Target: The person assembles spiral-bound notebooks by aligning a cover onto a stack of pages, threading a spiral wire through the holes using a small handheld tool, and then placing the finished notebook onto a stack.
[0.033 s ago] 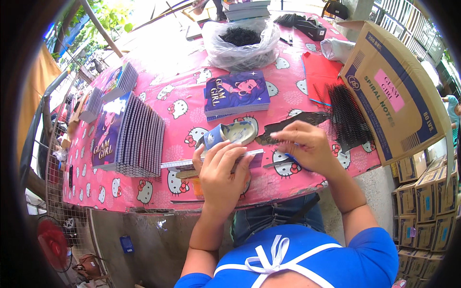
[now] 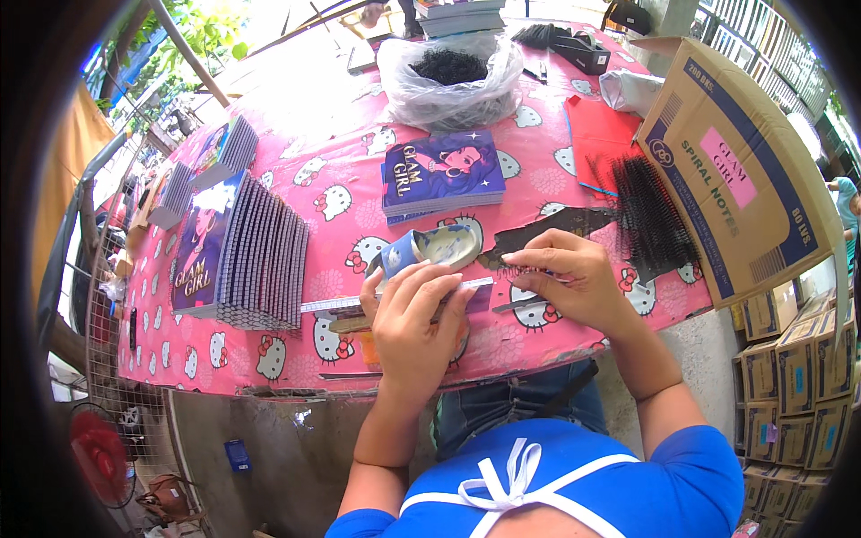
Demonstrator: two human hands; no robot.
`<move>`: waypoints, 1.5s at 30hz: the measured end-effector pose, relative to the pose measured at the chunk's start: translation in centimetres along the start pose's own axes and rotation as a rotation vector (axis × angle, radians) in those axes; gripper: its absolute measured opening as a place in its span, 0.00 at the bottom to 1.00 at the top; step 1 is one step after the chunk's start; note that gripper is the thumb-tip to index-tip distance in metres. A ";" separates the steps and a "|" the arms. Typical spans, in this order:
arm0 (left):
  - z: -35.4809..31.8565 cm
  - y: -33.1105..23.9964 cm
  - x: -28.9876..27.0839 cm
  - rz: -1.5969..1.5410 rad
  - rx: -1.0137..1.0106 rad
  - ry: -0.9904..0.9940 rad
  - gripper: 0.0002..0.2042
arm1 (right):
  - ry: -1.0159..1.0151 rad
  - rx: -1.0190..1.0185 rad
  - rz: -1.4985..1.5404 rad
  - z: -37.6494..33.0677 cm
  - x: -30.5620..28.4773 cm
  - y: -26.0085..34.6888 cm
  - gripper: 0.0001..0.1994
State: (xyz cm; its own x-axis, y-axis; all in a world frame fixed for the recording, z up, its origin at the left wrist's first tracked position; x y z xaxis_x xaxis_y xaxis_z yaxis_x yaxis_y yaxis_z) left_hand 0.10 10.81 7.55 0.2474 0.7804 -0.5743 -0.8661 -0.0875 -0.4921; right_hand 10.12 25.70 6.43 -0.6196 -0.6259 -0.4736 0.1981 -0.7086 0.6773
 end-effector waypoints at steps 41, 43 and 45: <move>-1.1 1.4 -2.2 0.080 -0.041 -0.117 0.16 | 0.486 -0.146 -0.454 5.0 10.7 -8.5 0.19; -1.3 1.7 -2.4 0.080 -0.011 -0.119 0.16 | 0.200 0.092 0.018 6.0 4.9 -6.5 0.16; -1.2 1.5 -2.2 0.052 -0.004 -0.136 0.16 | 0.409 -0.071 0.828 5.3 3.9 -4.1 0.17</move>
State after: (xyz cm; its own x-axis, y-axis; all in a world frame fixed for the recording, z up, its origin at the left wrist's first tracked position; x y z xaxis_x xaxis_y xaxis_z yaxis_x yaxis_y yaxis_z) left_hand -1.21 8.22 7.36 0.1412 0.8513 -0.5053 -0.8745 -0.1319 -0.4667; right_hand 2.90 27.89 4.76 0.0537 -0.9982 -0.0253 0.5125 0.0058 0.8587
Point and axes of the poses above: each hand's wrist, its own z-axis towards the middle knuckle, its own x-axis out of the palm, y = z × x, the point moved 9 cm from there along z, towards the middle knuckle, and after that the axes turned 1 degree about -z, right-handed, at the moved point
